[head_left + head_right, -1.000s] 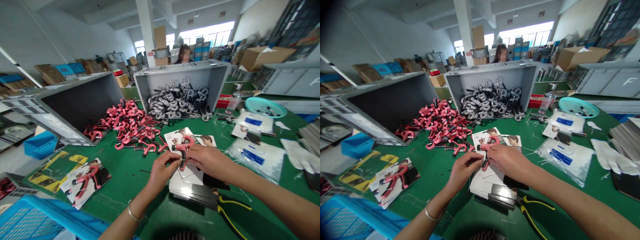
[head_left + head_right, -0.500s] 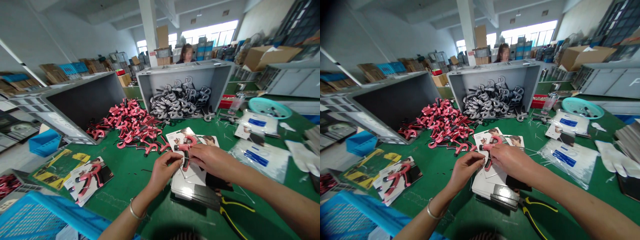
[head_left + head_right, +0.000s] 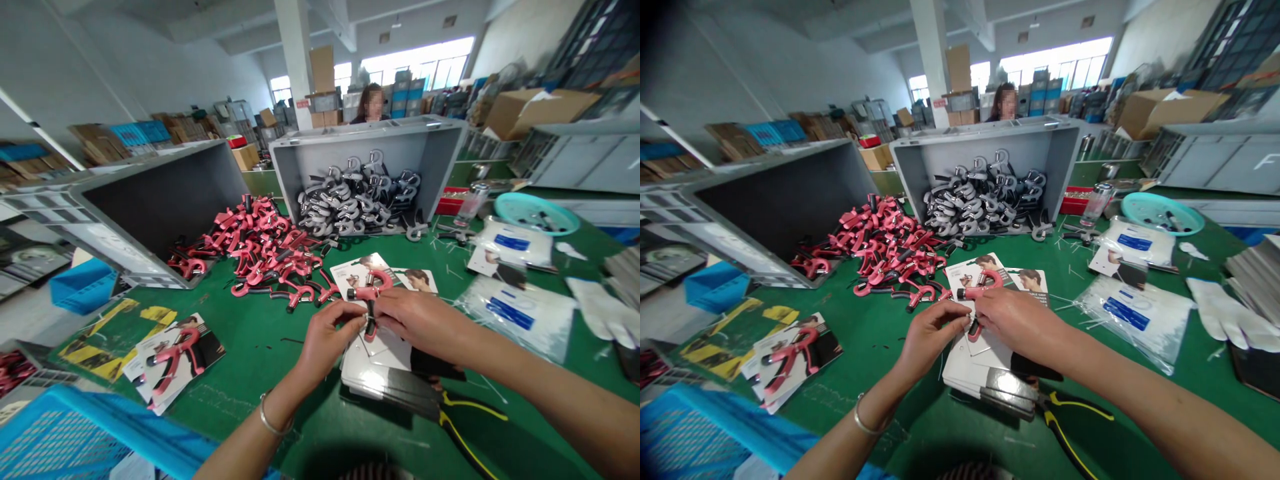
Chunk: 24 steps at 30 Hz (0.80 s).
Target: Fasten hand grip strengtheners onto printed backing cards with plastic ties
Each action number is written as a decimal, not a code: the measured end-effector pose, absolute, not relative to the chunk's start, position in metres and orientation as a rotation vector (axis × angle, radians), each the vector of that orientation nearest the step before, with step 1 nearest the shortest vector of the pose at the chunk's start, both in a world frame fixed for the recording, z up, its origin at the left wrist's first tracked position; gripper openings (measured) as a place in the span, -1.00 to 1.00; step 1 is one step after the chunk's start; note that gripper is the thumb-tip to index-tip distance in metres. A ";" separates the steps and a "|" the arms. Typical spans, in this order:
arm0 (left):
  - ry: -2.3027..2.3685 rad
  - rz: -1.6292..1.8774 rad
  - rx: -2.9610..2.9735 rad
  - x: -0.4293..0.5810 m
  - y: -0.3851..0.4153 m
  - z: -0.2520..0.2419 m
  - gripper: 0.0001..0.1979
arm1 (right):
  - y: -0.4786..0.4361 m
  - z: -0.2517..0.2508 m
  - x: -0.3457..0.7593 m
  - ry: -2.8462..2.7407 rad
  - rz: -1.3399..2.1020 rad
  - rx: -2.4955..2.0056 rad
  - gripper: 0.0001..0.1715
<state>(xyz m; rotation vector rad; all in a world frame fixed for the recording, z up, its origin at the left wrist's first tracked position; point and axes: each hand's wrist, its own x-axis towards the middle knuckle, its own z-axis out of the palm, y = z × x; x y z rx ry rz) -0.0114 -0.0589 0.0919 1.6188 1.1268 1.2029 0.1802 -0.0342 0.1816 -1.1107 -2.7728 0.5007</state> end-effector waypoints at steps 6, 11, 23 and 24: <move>1.118 1.194 1.521 -0.012 -0.060 0.089 -0.87 | -0.035 0.185 0.179 -2.765 0.532 -1.137 -0.74; 1.100 1.198 1.580 -0.010 -0.060 0.092 -0.89 | -0.033 0.185 0.178 -2.788 0.494 -1.082 -0.73; 1.086 1.187 1.523 -0.013 -0.059 0.089 -0.86 | -0.032 0.189 0.175 -2.832 0.539 -1.141 -0.76; 1.083 1.187 1.534 -0.012 -0.059 0.089 -0.86 | -0.032 0.189 0.174 -2.831 0.538 -1.134 -0.75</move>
